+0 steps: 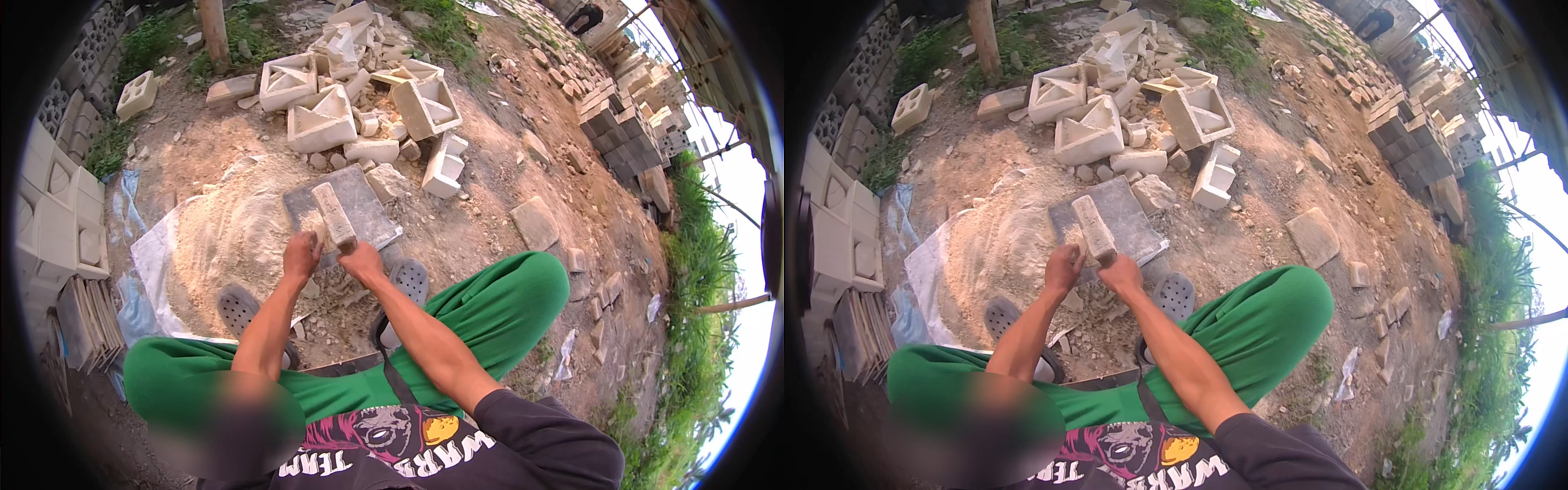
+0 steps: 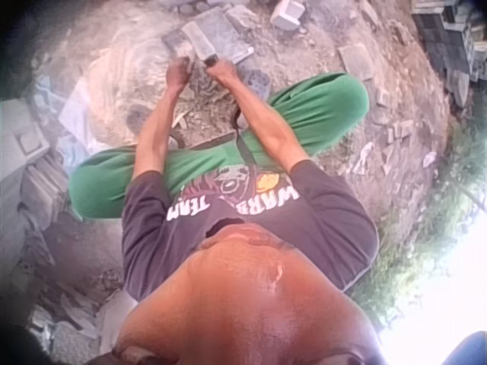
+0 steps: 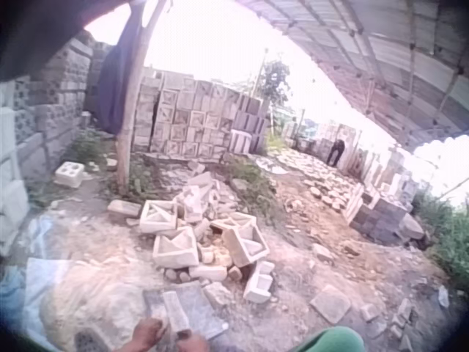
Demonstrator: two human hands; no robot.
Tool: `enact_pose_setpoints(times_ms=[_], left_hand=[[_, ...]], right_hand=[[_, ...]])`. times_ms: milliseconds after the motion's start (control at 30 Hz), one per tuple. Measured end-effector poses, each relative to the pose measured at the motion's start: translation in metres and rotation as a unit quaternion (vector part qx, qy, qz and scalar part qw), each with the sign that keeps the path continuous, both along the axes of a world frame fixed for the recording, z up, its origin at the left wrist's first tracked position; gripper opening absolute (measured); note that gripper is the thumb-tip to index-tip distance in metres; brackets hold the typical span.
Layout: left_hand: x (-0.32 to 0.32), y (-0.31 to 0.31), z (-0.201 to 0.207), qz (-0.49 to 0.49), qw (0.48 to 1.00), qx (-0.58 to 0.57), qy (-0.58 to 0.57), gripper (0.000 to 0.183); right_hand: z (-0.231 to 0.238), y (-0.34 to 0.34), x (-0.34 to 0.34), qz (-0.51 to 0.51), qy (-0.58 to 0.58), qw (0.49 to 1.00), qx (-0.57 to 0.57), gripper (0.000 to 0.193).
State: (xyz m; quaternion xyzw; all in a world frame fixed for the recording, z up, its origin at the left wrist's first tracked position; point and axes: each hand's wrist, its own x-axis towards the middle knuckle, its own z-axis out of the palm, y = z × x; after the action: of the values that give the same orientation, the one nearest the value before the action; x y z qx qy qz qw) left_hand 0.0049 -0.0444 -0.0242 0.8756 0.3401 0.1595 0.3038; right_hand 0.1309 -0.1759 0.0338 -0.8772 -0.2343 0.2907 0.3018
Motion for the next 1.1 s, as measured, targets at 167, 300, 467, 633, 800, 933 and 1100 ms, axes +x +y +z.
enact_pose_setpoints(times_ms=[167, 300, 467, 633, 800, 933, 1100], left_hand=[[-0.001, -0.004, 0.000, -0.006, 1.000, 0.006, -0.006, 0.028], [-0.006, -0.001, -0.010, -0.012, 0.999, 0.037, -0.038, 0.027], [-0.004, -0.003, -0.008, -0.020, 0.998, 0.038, -0.039, 0.027], [-0.007, -0.005, 0.000, -0.047, 0.998, 0.033, 0.028, 0.028], [-0.006, -0.010, -0.003, -0.029, 0.999, 0.033, 0.023, 0.028], [0.001, -0.009, -0.001, -0.027, 0.999, 0.019, 0.027, 0.021], [-0.004, -0.007, 0.010, -0.032, 0.999, 0.000, 0.029, 0.016]], right_hand=[[-0.007, -0.004, 0.003, -0.017, 0.025, 0.999, -0.040, 0.045], [0.009, 0.007, 0.000, -0.024, -0.006, 0.998, 0.059, 0.045], [-0.001, 0.005, -0.005, 0.039, -0.029, 0.999, -0.012, 0.044], [0.003, 0.004, -0.004, 0.011, 0.000, 0.999, -0.040, 0.043], [-0.001, 0.014, 0.000, 0.005, -0.041, 0.995, 0.096, 0.032], [-0.014, 0.006, -0.001, 0.035, -0.033, 0.997, 0.066, 0.033], [-0.010, 0.005, -0.004, 0.021, -0.019, 0.999, 0.027, 0.033]])
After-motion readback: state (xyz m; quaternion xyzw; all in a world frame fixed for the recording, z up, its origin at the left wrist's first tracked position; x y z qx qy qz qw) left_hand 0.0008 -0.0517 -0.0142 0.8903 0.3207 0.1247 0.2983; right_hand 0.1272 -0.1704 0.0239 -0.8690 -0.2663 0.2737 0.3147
